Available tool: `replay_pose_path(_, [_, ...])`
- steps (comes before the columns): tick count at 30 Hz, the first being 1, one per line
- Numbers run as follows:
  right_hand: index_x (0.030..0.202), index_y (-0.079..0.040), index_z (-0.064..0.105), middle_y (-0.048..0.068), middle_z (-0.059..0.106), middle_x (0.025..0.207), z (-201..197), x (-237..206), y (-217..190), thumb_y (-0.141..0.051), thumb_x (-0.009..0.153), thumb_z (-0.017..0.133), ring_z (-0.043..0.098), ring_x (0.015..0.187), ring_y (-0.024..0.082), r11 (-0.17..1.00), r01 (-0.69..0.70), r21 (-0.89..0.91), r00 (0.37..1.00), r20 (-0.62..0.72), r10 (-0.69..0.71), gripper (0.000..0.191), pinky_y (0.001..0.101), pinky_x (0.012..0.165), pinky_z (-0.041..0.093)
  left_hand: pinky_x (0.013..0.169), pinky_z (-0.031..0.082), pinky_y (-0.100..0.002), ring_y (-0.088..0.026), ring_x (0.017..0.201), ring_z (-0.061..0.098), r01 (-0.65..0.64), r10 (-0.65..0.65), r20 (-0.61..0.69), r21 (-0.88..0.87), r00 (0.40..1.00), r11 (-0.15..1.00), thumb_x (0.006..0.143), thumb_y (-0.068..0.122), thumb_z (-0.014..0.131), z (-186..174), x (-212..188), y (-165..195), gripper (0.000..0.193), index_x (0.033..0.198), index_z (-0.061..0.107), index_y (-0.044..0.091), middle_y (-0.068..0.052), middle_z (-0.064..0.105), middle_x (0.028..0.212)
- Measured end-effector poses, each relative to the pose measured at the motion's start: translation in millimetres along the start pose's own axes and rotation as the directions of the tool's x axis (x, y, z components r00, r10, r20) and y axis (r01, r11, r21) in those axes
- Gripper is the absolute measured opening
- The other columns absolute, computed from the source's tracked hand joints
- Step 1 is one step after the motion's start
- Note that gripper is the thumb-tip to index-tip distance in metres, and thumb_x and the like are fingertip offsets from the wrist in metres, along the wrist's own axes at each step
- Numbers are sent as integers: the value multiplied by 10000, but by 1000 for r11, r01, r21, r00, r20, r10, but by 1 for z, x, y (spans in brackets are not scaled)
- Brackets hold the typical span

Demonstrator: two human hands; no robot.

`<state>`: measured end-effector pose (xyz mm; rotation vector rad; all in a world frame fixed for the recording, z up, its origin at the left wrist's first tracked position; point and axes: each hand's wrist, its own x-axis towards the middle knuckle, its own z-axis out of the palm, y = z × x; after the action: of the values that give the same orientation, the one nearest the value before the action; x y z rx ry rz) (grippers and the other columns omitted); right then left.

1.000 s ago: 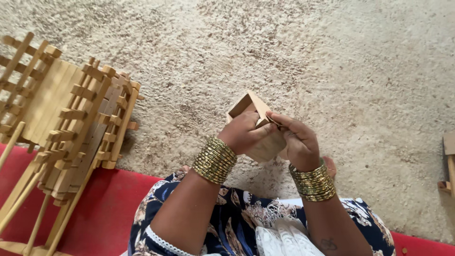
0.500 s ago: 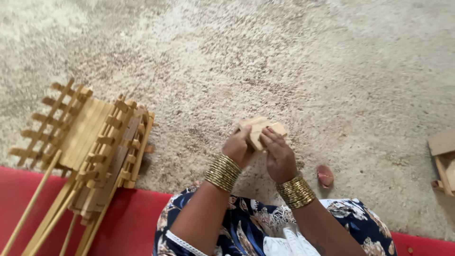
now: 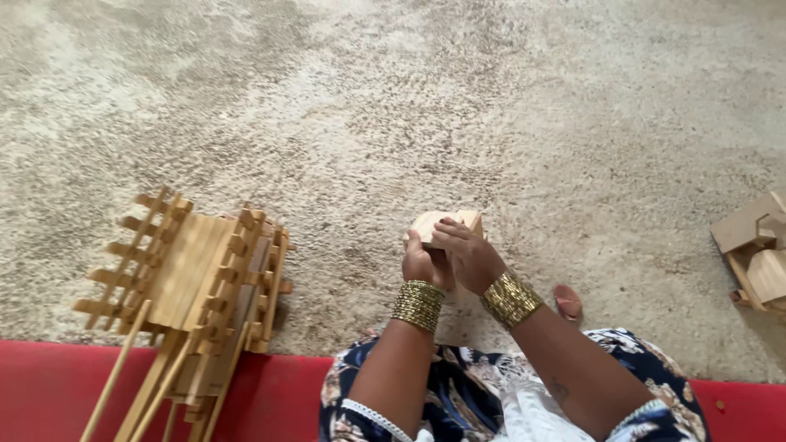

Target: The person assembles a small wooden stool by hand, fitting the legs into the seat frame and pressing them into place. They repeatedly rotate and adjust the stool to check the fit of each leg.

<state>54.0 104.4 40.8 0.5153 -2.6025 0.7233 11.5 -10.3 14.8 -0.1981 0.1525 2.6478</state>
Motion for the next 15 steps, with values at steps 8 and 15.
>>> replay_pose_path(8, [1056,-52,735,119,679,1289,22,47,-42,-126,959,570,564,1327,264,971,66,-231,981,195,-21,206,397,1174,436,997,493,-429,-322,1155,596,96,-131,-176,-195,976,976,977,654,273,24,-18,35,756,1335,524,37,-180,603,1291])
replay_pose_path(15, [1097,-26,708,175,623,1361,21,40,-48,-102,976,533,527,1346,312,957,8,-291,973,223,60,225,393,1110,427,966,558,-369,-302,1114,665,-44,44,-243,4,969,999,1062,375,482,27,-27,33,496,1319,561,-42,-195,657,1258])
